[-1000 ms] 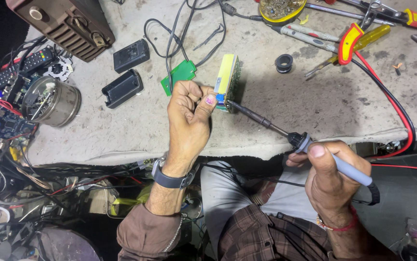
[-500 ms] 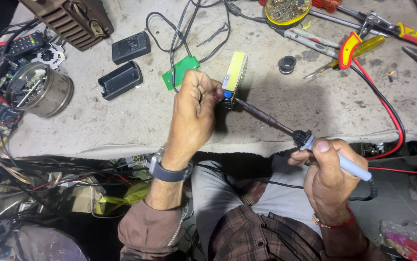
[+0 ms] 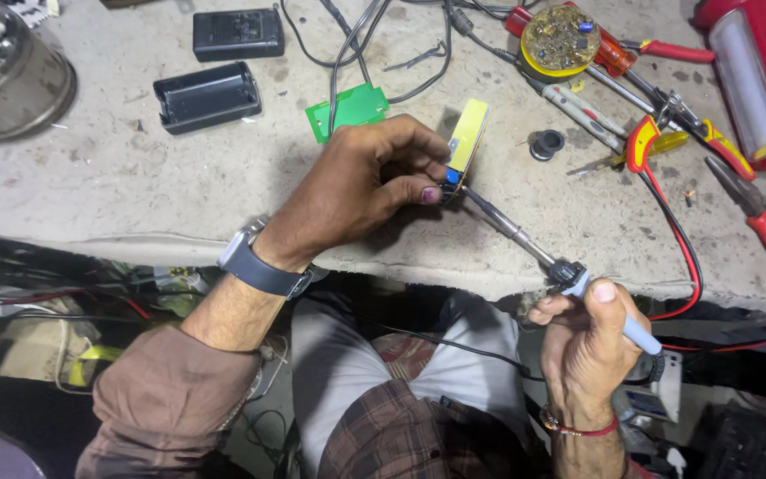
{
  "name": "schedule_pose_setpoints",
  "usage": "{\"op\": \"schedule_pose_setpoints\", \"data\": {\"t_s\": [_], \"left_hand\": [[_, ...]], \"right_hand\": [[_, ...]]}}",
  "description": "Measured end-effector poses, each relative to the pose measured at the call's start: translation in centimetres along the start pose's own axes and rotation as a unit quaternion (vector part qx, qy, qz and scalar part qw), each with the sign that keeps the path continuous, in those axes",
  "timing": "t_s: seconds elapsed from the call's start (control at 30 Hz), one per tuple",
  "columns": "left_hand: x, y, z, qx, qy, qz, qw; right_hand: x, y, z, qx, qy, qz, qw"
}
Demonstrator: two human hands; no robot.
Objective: The person solders wires to a small green circuit board using a soldering iron and solder wire. They also use pliers to strip and trim wires, and handle a yellow component and a black plastic housing during the process.
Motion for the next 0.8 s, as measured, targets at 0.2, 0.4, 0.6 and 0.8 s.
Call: {"op": "schedule_pose_setpoints", "data": {"t_s": [0.2,0.4,0.6,0.8], "left_hand": [[-2.4,0.9,-0.8,-0.02,-0.04,-0.033,0.998],[-3.6,1.0,-2.5,0.154,-0.081,0.087,0.981],[-3.9,1.1,-3.1,0.125,-0.054,0.227,0.964],[-4.8,1.0,-3.0,0.146,-0.142,0.281,0.938]], "right_hand": [[2.3,-0.5,-0.3,-0.001,-0.009,-0.017,1.0],[4.1,-1.5,-0.7,0.02,-0.052,-0.004,0.998],[4.9,-1.7,-0.7,0.064,-0.046,0.028,0.996],[5.7,-1.6,-0.7,0.067,-0.04,0.02,0.997]]}}
Point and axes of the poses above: each hand's wrist, its own z-axis towards the middle knuckle, its own x-axis out of the palm, y = z × x, the point moved 1 cm from there along z, towards the middle knuckle, and after that the axes turned 10 degrees about x, right-handed, at the moved point
